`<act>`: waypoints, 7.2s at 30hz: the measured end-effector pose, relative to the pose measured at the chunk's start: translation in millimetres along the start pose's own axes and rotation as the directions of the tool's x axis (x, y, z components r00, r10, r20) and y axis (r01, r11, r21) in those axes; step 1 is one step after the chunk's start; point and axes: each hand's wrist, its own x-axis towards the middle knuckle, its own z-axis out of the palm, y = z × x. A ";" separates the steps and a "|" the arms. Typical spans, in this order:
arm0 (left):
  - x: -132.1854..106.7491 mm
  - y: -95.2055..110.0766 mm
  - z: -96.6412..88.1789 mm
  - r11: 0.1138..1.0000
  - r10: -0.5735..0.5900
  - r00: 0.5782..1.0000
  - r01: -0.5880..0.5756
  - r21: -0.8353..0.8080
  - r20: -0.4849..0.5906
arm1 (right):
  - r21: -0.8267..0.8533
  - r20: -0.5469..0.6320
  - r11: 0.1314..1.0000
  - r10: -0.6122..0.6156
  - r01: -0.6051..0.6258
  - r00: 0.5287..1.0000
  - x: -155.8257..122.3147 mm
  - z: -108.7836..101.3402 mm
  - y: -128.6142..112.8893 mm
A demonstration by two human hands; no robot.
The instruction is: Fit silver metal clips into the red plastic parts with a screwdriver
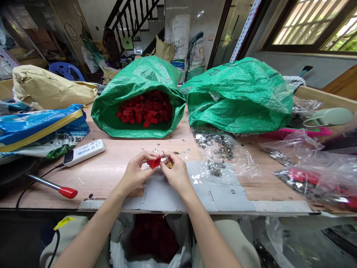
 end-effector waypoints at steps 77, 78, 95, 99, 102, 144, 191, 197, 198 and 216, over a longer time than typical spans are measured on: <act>-3.8 2.5 -1.1 0.990 0.015 0.998 -0.006 -0.141 0.061 | 0.270 0.055 0.928 0.250 -0.255 0.967 -4.7 -0.7 -8.1; -3.6 3.6 -1.2 0.986 0.021 0.999 -0.013 -0.167 0.047 | 0.336 0.118 0.883 0.305 -0.327 0.945 -5.0 -1.1 -10.7; -4.4 1.8 -2.8 0.986 0.115 0.992 -0.121 -0.111 -0.055 | 0.150 0.133 0.977 0.134 -0.153 0.982 -6.4 -1.6 -11.6; -5.1 3.0 -1.8 0.985 0.085 0.994 -0.095 -0.144 -0.073 | 0.326 0.249 0.889 0.248 -0.322 0.936 -6.2 -1.7 -11.6; -5.3 3.7 -2.9 0.986 0.091 0.995 -0.096 -0.132 -0.049 | 0.405 0.284 0.831 0.282 -0.382 0.916 -7.3 -1.3 -15.1; -44.3 8.1 -2.1 0.957 -0.291 0.952 0.291 0.019 0.093 | -0.555 0.102 0.805 0.316 -0.210 0.943 -23.1 -77.1 -37.1; -46.2 7.2 -2.7 0.977 -0.142 0.985 0.123 0.173 0.099 | -0.512 0.164 0.838 0.310 -0.188 0.937 -23.8 -32.0 -26.4; -46.5 6.4 -3.5 0.978 -0.111 0.985 0.085 0.191 0.131 | -0.248 0.267 0.942 0.291 -0.227 0.919 -21.4 -22.4 -19.1; -46.5 6.3 -3.5 0.978 -0.110 0.986 0.084 0.192 0.129 | -0.247 0.262 0.942 0.290 -0.227 0.920 -21.6 -21.1 -19.3; -46.8 7.2 -3.3 0.967 -0.170 0.978 0.142 0.214 0.121 | -0.184 0.336 0.955 0.284 -0.233 0.898 -19.7 -32.0 -17.8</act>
